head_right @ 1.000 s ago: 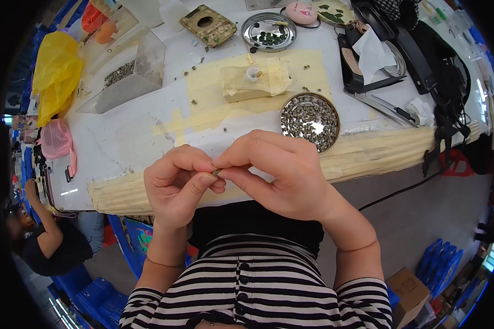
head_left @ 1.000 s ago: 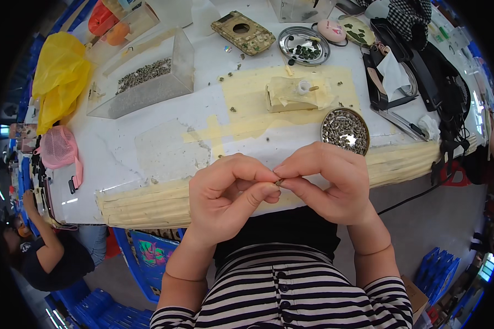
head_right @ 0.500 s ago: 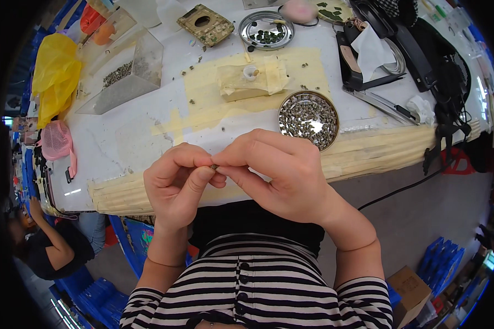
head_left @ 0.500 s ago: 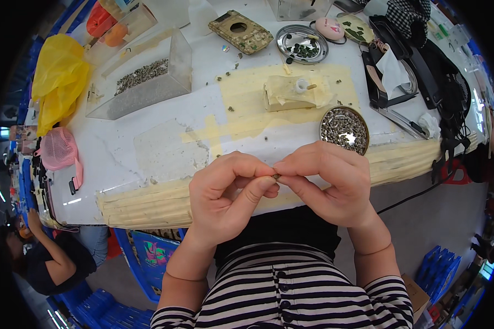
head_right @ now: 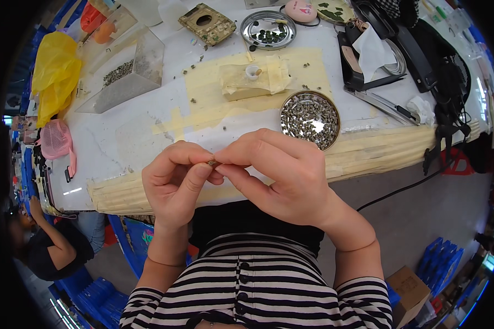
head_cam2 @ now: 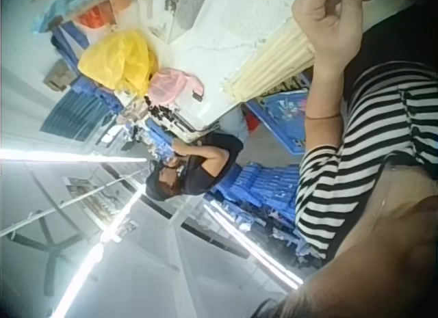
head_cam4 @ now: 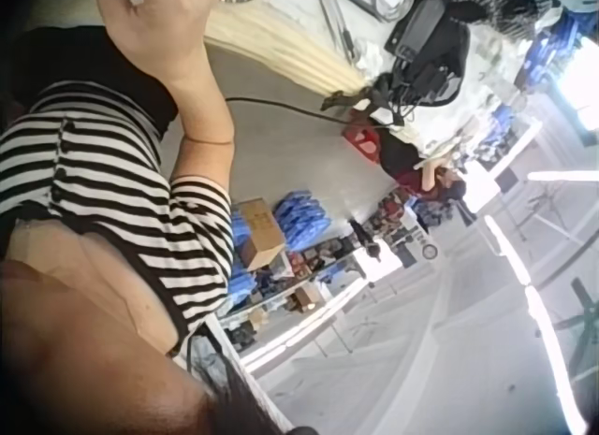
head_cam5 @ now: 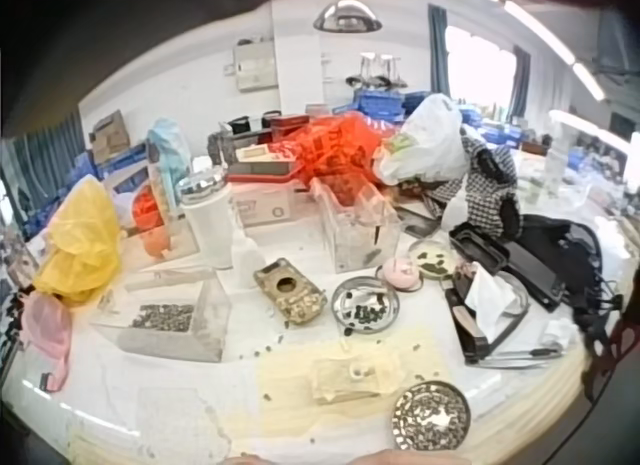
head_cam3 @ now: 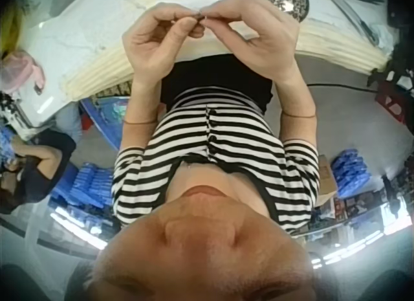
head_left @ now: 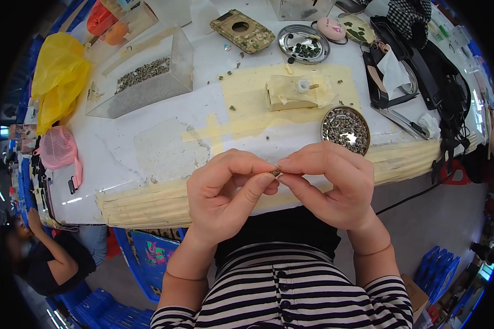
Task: The recorder is assembling small toy or electronic parts at a factory workstation, inserting pins into small components.
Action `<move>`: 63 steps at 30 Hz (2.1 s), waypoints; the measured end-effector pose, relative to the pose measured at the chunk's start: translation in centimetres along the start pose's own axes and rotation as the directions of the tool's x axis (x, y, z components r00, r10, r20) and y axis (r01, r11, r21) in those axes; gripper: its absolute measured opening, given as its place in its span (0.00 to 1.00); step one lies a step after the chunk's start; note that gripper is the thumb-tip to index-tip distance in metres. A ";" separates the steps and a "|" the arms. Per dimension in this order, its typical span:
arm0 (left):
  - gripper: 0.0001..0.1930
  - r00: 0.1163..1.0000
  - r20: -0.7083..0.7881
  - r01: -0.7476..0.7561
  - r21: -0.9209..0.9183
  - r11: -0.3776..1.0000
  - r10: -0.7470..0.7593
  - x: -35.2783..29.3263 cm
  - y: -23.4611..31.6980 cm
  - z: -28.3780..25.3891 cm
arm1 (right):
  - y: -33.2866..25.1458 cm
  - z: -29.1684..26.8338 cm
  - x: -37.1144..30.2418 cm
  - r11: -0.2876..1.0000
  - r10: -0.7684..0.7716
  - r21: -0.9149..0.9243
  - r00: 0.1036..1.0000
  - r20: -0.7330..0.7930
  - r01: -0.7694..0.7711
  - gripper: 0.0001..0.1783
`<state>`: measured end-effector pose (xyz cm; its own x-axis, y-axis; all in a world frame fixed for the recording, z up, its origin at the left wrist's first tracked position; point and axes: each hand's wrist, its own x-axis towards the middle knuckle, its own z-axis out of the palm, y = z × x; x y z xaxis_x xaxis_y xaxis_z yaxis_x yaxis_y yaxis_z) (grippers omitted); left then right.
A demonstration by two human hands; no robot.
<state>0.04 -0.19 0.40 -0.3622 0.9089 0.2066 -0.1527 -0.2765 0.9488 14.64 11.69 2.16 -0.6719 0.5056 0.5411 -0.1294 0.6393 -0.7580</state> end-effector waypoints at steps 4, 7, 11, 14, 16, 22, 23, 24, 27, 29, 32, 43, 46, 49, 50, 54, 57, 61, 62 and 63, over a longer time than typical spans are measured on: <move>0.05 0.999 0.000 0.036 -0.019 0.999 -0.036 -0.1 0.1 0.0 | 0.1 0.2 0.0 1.000 -0.001 0.009 1.000 -0.004 0.001 0.10; 0.05 0.998 0.003 0.058 -0.041 0.997 -0.058 -0.1 0.0 -0.1 | 0.2 0.3 -0.1 1.000 -0.013 0.004 1.000 -0.009 0.013 0.10; 0.05 0.997 -0.002 0.078 -0.069 0.995 -0.079 -0.2 0.0 0.0 | 0.2 0.3 -0.1 1.000 -0.025 -0.010 1.000 -0.010 0.025 0.10; 0.05 0.996 0.002 0.088 -0.072 0.993 -0.088 -0.1 0.0 -0.1 | 0.2 0.3 -0.1 0.997 -0.054 -0.050 0.998 -0.020 0.053 0.10; 0.05 0.996 0.004 0.094 -0.071 0.993 -0.094 -0.1 0.2 -0.1 | 0.2 0.3 0.0 0.998 -0.050 -0.049 0.998 -0.031 0.049 0.10; 0.04 0.994 0.013 0.108 -0.094 0.990 -0.107 -0.1 0.3 -0.1 | 0.2 0.2 -0.1 0.999 0.012 0.036 1.000 0.008 -0.012 0.10; 0.03 0.993 0.011 0.117 -0.094 0.989 -0.117 -0.1 0.4 0.0 | 0.2 0.2 -0.1 0.998 0.028 0.059 0.999 0.023 -0.029 0.10; 0.03 0.992 0.010 0.127 -0.095 0.987 -0.126 0.0 0.4 0.0 | 0.1 0.2 -0.1 0.997 0.034 0.067 0.999 0.027 -0.035 0.10; 0.03 0.996 0.010 0.092 -0.025 0.995 -0.092 0.0 0.3 0.0 | 0.0 0.1 -0.1 0.995 0.051 0.089 0.998 0.037 -0.054 0.10; 0.03 0.997 0.023 0.067 0.014 0.998 -0.067 0.0 0.4 -0.1 | 0.0 0.1 -0.1 0.993 0.062 0.102 0.997 0.042 -0.066 0.10; 0.03 0.997 0.030 0.071 -0.022 0.997 -0.070 0.0 0.2 -0.2 | 0.4 0.0 -0.2 0.975 0.107 0.189 0.992 0.063 -0.117 0.09; 0.04 0.979 0.017 0.203 -0.158 0.966 -0.203 0.2 0.4 -0.3 | -0.2 0.3 0.2 0.999 0.043 0.021 0.999 0.015 -0.043 0.09; 0.05 0.970 0.013 0.242 -0.146 0.959 -0.243 0.5 0.6 -0.5 | 0.0 0.3 0.3 0.999 -0.005 -0.035 1.000 -0.005 0.005 0.10; 0.04 0.967 0.010 0.255 -0.123 0.959 -0.255 0.6 0.7 -0.6 | 0.0 0.3 0.4 0.991 -0.054 -0.123 0.999 -0.001 0.053 0.10; 0.04 0.969 0.011 0.246 -0.118 0.962 -0.246 0.5 0.7 -0.5 | 0.0 0.2 0.4 0.986 -0.067 -0.154 0.998 0.007 0.067 0.10; 0.03 0.977 -0.012 0.209 -0.108 0.972 -0.211 0.3 0.4 -0.2 | 0.0 -0.2 0.6 0.991 -0.030 -0.131 0.998 0.063 0.038 0.09; 0.03 0.980 -0.034 0.194 -0.079 0.978 -0.198 0.2 0.2 0.1 | -0.1 -0.6 0.9 0.998 0.018 -0.055 0.995 0.101 -0.012 0.09; 0.02 0.985 -0.013 0.171 -0.059 0.984 -0.172 0.2 0.1 -0.1 | -0.1 -0.6 0.9 0.998 0.021 -0.065 0.992 0.122 -0.013 0.08; 0.02 0.985 -0.016 0.168 -0.055 0.984 -0.169 0.2 0.2 -0.1 | -0.1 -0.6 0.9 0.997 0.010 -0.082 0.992 0.122 0.000 0.08; 0.02 0.986 -0.020 0.165 -0.050 0.985 -0.166 0.2 0.2 -0.1 | -0.2 -0.6 0.9 0.997 0.033 -0.068 0.992 0.123 -0.025 0.08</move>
<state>-0.15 -0.06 0.60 -0.3499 0.9359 0.0415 -0.2562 -0.1382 0.9567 14.54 12.39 2.97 -0.7605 0.4514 0.4667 -0.0629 0.6641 -0.7450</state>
